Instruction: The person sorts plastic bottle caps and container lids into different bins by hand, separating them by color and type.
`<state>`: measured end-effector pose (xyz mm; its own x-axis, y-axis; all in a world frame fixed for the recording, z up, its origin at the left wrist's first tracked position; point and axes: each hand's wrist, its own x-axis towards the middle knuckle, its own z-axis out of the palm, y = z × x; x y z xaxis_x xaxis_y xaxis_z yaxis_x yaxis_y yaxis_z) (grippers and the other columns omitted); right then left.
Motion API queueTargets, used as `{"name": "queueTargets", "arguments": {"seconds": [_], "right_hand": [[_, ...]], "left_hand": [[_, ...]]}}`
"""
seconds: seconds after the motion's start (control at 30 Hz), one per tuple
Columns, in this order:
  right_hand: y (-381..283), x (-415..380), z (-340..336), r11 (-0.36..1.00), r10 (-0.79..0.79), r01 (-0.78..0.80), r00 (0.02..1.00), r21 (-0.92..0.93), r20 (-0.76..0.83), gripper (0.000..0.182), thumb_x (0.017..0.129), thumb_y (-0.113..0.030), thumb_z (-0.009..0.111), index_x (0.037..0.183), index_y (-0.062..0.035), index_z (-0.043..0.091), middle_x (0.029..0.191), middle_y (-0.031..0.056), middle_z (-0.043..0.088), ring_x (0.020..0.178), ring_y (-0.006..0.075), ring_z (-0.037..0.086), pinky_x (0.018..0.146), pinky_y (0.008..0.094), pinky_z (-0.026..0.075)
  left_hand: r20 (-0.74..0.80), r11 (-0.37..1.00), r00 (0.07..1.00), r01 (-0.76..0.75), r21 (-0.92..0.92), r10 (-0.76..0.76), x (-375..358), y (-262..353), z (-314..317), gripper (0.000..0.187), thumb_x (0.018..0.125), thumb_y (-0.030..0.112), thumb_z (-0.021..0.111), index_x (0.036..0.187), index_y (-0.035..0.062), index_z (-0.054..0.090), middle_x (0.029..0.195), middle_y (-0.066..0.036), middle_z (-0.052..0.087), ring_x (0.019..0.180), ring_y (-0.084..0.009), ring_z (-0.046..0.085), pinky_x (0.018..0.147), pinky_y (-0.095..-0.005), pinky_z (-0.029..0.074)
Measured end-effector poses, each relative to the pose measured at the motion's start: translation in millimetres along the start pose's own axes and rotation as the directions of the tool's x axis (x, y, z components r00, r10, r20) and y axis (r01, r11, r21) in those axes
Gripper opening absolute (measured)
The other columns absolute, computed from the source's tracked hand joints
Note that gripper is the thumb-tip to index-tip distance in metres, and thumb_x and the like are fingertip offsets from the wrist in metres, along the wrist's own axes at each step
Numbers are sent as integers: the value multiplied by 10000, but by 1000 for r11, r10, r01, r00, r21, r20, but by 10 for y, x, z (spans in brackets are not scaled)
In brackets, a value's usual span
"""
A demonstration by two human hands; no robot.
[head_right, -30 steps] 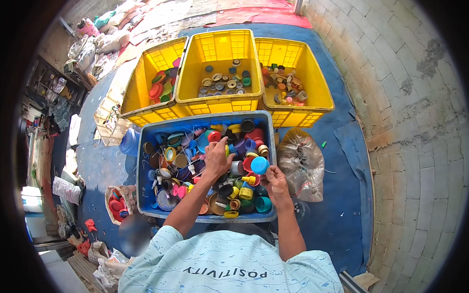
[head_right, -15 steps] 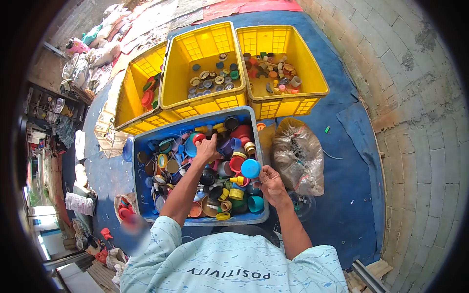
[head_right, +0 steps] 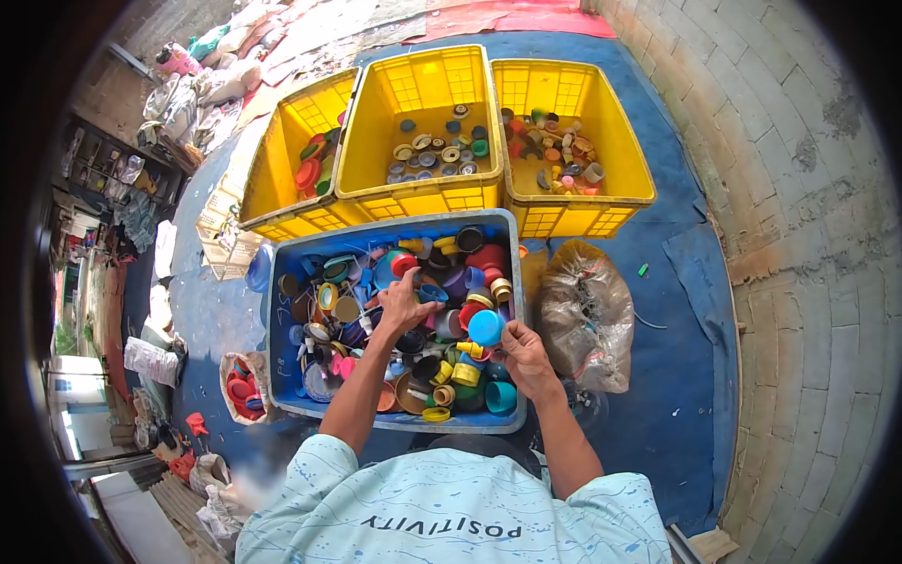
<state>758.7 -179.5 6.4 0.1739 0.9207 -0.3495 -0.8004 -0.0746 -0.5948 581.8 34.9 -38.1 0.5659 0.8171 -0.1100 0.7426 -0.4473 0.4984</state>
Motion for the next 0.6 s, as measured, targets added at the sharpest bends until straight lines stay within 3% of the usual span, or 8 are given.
{"name": "queueTargets", "arguments": {"seconds": [0.13, 0.23, 0.3, 0.37, 0.4, 0.43, 0.53, 0.6], "right_hand": [[82, 69, 96, 999, 0, -3, 999, -45, -54, 133, 933, -211, 622, 965, -93, 571, 851, 27, 660, 761, 120, 640, 697, 283, 517], [172, 179, 237, 1000, -14, 15, 993, 9, -118, 126, 913, -178, 655, 967, -90, 583, 823, 23, 656, 729, 98, 620, 663, 255, 491], [199, 250, 360, 1000, -4, 6, 991, 19, -134, 131, 908, -173, 660, 975, -90, 584, 825, 21, 653, 727, 94, 615, 648, 247, 493], [213, 304, 498, 1000, 6, -4, 988, 15, -156, 148, 902, -166, 666, 1005, -92, 588, 818, 12, 649, 722, 92, 612, 623, 238, 495], [231, 335, 555, 1000, 5, -2, 988, 20, -157, 151, 902, -164, 666, 1011, -93, 589, 814, 9, 650, 719, 93, 614, 628, 240, 498], [253, 362, 607, 1000, 4, 0, 987, 25, -159, 153, 902, -162, 666, 1017, -94, 590, 810, 6, 650, 717, 94, 616, 632, 241, 501], [354, 433, 620, 998, 17, -8, 991, 66, -134, 165, 903, -161, 661, 1042, -106, 593, 816, 4, 654, 723, 97, 624, 665, 254, 515], [431, 471, 600, 994, 36, -24, 993, 105, -115, 160, 905, -162, 657, 1044, -112, 594, 828, 8, 656, 736, 98, 627, 675, 262, 519]], "left_hand": [[-168, 948, 974, 94, -304, -150, -284, 71, -194, 835, 628, 456, 810, 1298, 68, 495, 1054, -160, 662, 1007, -316, 603, 915, -462, 378], [-145, 743, 942, 138, -655, -302, -432, -8, -197, 708, 716, 358, 811, 1264, 26, 512, 991, -105, 656, 969, -224, 616, 891, -354, 456], [-28, 528, 927, 188, -828, -373, -532, 221, -530, 559, 783, 276, 789, 1208, 16, 536, 964, -36, 620, 869, -173, 614, 831, -302, 483], [146, 149, 899, 226, -963, -414, -585, 58, -411, 516, 796, 264, 778, 1197, 38, 544, 1009, -46, 629, 843, -137, 613, 757, -271, 479], [237, -52, 885, 236, -970, -401, -629, 1, -357, 495, 803, 258, 772, 1192, 48, 549, 1032, -50, 634, 831, -120, 613, 719, -256, 477], [300, -134, 882, 269, -954, -364, -702, 56, -440, 425, 838, 283, 738, 1170, 93, 555, 1027, -34, 625, 854, -116, 607, 719, -267, 467], [429, -347, 848, 319, -882, -311, -907, 103, -522, 375, 866, 319, 698, 1149, 119, 555, 1011, -28, 616, 881, -133, 601, 751, -297, 462], [463, -387, 828, 332, -860, -317, -959, 92, -508, 336, 884, 341, 667, 1127, 146, 540, 983, -26, 603, 887, -149, 593, 769, -331, 460]]}}
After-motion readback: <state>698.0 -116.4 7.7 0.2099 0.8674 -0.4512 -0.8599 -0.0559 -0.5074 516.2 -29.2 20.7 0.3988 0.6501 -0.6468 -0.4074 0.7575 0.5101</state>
